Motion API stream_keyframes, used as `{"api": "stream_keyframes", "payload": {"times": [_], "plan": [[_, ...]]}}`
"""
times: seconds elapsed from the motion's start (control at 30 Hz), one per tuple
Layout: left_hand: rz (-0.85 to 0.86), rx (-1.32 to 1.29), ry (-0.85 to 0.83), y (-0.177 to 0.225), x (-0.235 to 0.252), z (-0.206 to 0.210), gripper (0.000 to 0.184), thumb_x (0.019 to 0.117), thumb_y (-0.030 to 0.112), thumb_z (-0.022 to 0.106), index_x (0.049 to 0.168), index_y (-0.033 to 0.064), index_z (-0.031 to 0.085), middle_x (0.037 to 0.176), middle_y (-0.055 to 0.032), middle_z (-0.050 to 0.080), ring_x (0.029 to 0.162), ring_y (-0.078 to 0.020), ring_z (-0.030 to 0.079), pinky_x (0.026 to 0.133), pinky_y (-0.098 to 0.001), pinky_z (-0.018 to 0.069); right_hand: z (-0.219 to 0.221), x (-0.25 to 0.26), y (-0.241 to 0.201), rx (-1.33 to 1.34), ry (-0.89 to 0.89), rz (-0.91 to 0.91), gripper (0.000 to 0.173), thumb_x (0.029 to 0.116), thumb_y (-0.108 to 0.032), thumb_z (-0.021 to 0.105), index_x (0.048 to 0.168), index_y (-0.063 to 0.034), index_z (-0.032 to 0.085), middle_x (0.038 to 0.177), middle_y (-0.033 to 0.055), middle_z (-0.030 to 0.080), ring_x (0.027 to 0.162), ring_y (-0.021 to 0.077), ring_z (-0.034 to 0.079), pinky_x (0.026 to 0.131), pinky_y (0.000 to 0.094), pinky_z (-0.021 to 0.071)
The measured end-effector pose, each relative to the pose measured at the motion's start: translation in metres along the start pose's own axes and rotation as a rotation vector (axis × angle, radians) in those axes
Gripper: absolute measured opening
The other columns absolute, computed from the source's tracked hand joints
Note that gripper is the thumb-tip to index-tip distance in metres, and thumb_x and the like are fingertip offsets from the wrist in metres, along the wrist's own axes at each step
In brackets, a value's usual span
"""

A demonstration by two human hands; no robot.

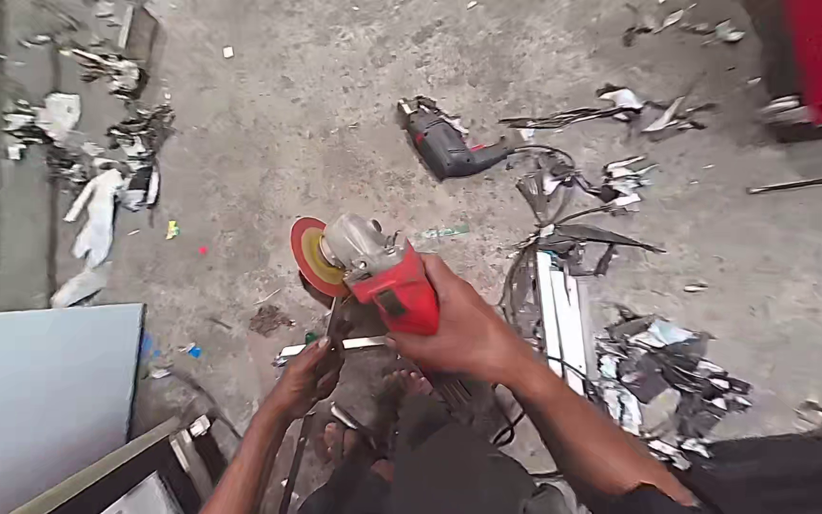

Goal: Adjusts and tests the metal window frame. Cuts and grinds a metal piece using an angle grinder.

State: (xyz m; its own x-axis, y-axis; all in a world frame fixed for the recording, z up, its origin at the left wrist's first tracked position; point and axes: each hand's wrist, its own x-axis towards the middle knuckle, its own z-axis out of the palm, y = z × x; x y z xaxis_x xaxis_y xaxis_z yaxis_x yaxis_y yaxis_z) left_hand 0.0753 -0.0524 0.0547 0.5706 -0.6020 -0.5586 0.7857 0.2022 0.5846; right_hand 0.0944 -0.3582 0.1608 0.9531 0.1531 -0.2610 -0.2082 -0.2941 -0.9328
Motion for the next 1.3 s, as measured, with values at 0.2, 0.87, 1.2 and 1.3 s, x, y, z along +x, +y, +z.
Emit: {"api": "stream_keyframes", "payload": {"times": [0.2, 0.87, 1.2, 1.3], "plan": [[0.174, 0.060, 0.071, 0.016, -0.022, 0.013, 0.031, 0.0980, 0.051, 0.062, 0.089, 0.0230, 0.071, 0.057, 0.0109, 0.052, 0.043, 0.0025, 0.045, 0.041, -0.0140, 0.0380, -0.013, -0.028, -0.048, 0.110, -0.038, -0.350, 0.076, 0.0775, -0.038, 0.085, 0.138, -0.0106, 0.048, 0.107, -0.0051, 0.069, 0.098, 0.0005, 0.067, 0.085, 0.0232, 0.0608], [0.297, 0.129, 0.191, 0.019, -0.035, -0.030, 0.053, 0.1060, 0.054, 0.042, 0.133, 0.0122, 0.060, 0.074, -0.0038, 0.063, 0.046, -0.0092, 0.053, 0.041, -0.0234, 0.0479, 0.011, 0.018, 0.196, 1.213, -0.085, 0.301, 0.051, 0.1002, -0.044, 0.054, 0.130, -0.0027, 0.054, 0.104, 0.0208, 0.071, 0.079, 0.0283, 0.073, 0.067, 0.0411, 0.0635], [0.320, 0.310, 0.390, 0.032, -0.030, -0.008, 0.055, 0.1089, 0.047, 0.035, 0.132, 0.0031, 0.059, 0.074, -0.0075, 0.068, 0.059, -0.0198, 0.067, 0.057, -0.0394, 0.0622, -0.020, 0.102, 0.210, 1.260, -0.195, 0.505, 0.045, 0.1007, -0.050, 0.044, 0.118, -0.0125, 0.061, 0.082, 0.0075, 0.068, 0.064, 0.0165, 0.067, 0.055, 0.0318, 0.0592], [0.286, 0.332, 0.367, 0.038, -0.029, 0.005, 0.044, 0.1114, 0.032, 0.032, 0.129, -0.0010, 0.055, 0.075, -0.0092, 0.067, 0.060, -0.0221, 0.068, 0.058, -0.0402, 0.0627, -0.022, 0.122, 0.218, 1.231, -0.247, 0.424, 0.049, 0.0956, -0.056, 0.047, 0.117, -0.0151, 0.064, 0.078, 0.0033, 0.065, 0.060, 0.0129, 0.065, 0.052, 0.0300, 0.0578]]}}
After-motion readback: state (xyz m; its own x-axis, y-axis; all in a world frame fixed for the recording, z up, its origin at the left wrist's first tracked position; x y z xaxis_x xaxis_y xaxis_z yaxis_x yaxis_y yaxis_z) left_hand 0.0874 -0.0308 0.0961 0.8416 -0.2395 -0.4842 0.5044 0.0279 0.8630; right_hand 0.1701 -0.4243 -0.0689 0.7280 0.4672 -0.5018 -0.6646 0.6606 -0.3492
